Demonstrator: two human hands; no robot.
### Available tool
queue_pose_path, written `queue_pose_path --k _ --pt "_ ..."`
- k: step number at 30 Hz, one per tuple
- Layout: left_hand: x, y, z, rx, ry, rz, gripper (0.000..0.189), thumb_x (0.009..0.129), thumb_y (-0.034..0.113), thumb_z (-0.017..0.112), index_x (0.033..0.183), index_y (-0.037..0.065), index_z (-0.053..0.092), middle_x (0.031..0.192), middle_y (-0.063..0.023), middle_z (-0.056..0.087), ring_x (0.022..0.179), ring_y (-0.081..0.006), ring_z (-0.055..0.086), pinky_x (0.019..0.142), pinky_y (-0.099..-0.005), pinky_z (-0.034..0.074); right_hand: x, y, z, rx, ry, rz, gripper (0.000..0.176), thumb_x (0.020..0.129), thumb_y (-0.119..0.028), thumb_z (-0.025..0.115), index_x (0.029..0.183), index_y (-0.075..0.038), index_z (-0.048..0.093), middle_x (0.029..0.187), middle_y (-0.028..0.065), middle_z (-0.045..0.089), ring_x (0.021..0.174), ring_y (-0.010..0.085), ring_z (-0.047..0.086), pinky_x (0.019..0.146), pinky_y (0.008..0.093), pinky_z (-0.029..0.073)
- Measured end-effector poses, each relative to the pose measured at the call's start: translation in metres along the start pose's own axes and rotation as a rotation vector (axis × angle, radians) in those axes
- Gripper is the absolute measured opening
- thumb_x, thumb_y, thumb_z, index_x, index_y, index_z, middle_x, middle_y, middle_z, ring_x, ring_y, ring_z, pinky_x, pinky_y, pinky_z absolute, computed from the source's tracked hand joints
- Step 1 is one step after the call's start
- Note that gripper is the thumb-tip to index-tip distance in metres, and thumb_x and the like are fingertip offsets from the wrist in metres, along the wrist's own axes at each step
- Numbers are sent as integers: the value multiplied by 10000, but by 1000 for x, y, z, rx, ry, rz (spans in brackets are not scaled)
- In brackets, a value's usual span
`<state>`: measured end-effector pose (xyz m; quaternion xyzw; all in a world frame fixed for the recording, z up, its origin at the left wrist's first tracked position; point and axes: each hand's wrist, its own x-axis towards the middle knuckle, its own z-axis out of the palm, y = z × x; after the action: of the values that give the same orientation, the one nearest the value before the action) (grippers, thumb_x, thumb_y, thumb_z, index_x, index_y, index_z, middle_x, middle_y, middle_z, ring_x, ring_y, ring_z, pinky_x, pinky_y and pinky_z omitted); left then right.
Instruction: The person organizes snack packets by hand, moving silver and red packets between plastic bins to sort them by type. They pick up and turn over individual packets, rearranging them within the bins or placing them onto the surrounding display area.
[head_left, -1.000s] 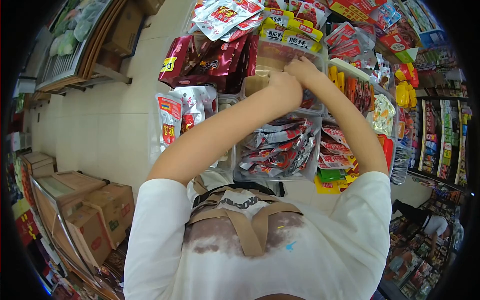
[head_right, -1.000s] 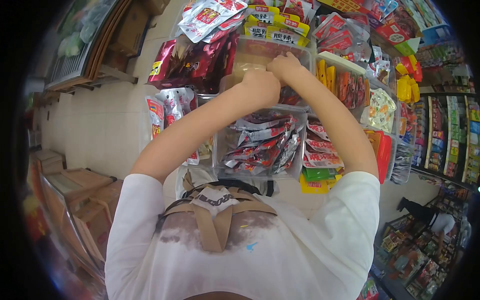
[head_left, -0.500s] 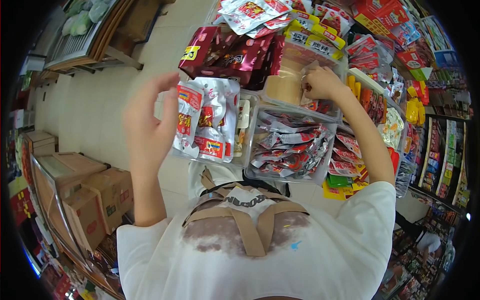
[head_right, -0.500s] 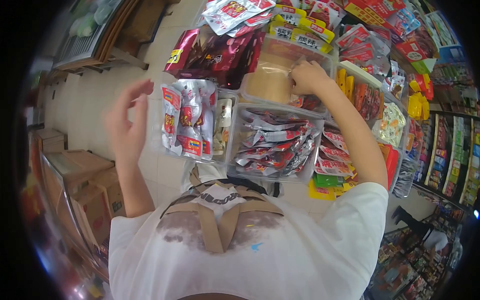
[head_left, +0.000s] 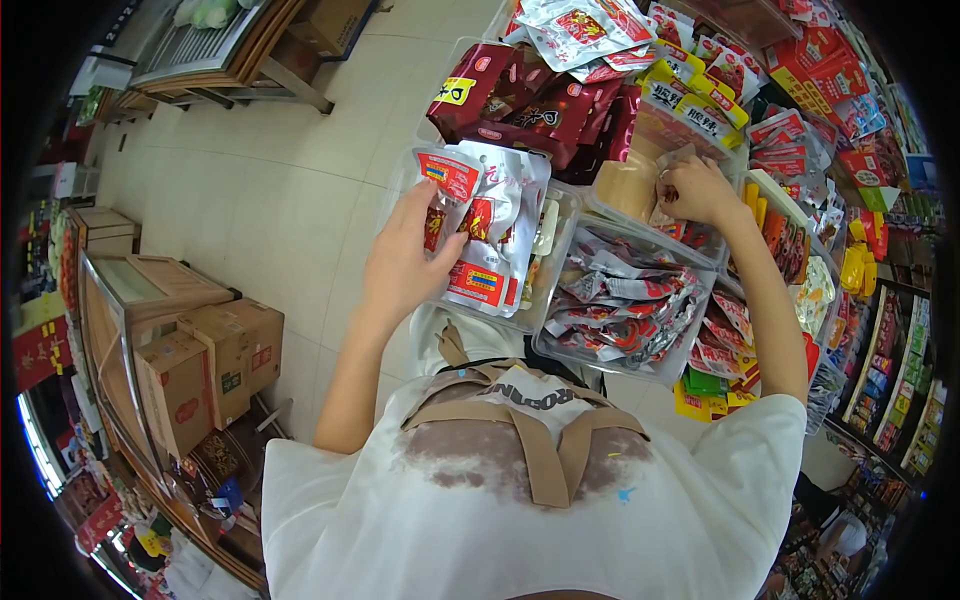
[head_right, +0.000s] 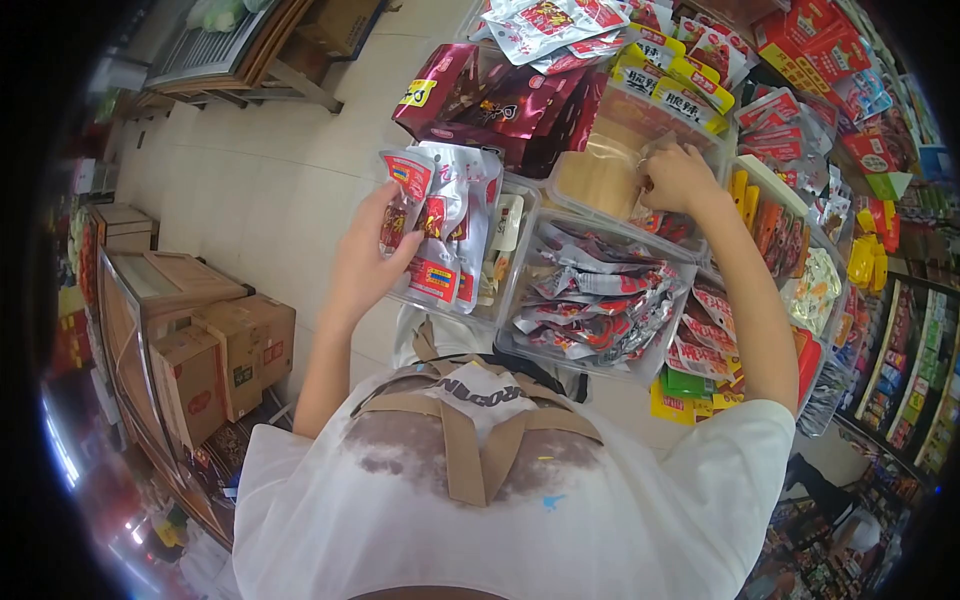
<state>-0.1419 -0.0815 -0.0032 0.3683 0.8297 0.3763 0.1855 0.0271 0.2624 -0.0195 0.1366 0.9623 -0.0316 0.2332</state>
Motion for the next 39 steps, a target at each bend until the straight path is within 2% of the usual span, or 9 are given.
queue_pose_path --k 4,6,11,14,16,20,24,31,39 --pt "-8 -11 -7 218 -46 199 512 770 73 608 1247 31 426 1242 -165 478 1114 -294 511 875 -336 450 0 3 4 6 31 -13 211 606 -232 625 773 -109 663 902 56 613 1022 239 515 886 484 376" --pt "-9 -19 -5 -52 16 98 367 759 55 590 1115 -6 521 1057 -149 584 888 -247 607 731 -314 496 0 3 6 4 52 -25 211 604 -231 624 771 -108 662 895 55 614 1014 242 520 880 479 379" --pt "-2 -48 -56 -224 120 -227 124 766 -8 570 883 -15 610 792 -46 626 707 -93 553 649 -222 455 0 3 3 34 29 -8 214 610 -243 624 774 -112 665 885 47 615 1016 238 521 903 467 365" --pt "-3 -28 -84 -396 228 -236 93 756 -35 568 808 7 633 944 -90 634 846 -134 589 748 -239 459 -1 4 2 60 34 -16 211 615 -247 624 773 -113 664 887 44 617 1012 235 524 904 464 362" --pt "1 -17 -91 -375 376 353 105 738 -56 587 750 35 640 1174 -189 553 1091 -238 536 899 -309 419 -1 5 4 50 47 -22 211 616 -249 625 771 -111 663 888 45 619 1006 238 528 894 459 368" --pt "29 -4 -70 -618 420 514 73 711 -44 635 719 28 632 1365 -237 364 1257 -325 387 996 -437 343 0 5 5 33 37 -21 206 620 -254 626 764 -112 664 888 51 625 1004 238 532 864 446 388" --pt "51 16 -52 -1021 31 475 77 711 -38 641 721 38 630 1275 -197 483 1214 -358 429 973 -449 369 -1 5 4 3 42 1 201 624 -257 626 767 -122 667 899 61 625 1010 239 532 857 447 394" --pt "115 117 -6 -204 68 941 63 680 67 675 731 101 666 1064 -42 607 1076 -273 515 903 -413 395 2 15 19 -77 50 -32 255 701 -275 592 893 -122 659 994 96 605 1039 272 517 860 462 404" --pt "168 149 90 89 -290 1062 95 690 90 649 765 135 685 1258 -73 495 1242 -256 357 1035 -383 261 6 36 55 -16 256 -31 326 721 -346 600 945 -112 641 1078 114 592 1070 217 515 932 492 325"
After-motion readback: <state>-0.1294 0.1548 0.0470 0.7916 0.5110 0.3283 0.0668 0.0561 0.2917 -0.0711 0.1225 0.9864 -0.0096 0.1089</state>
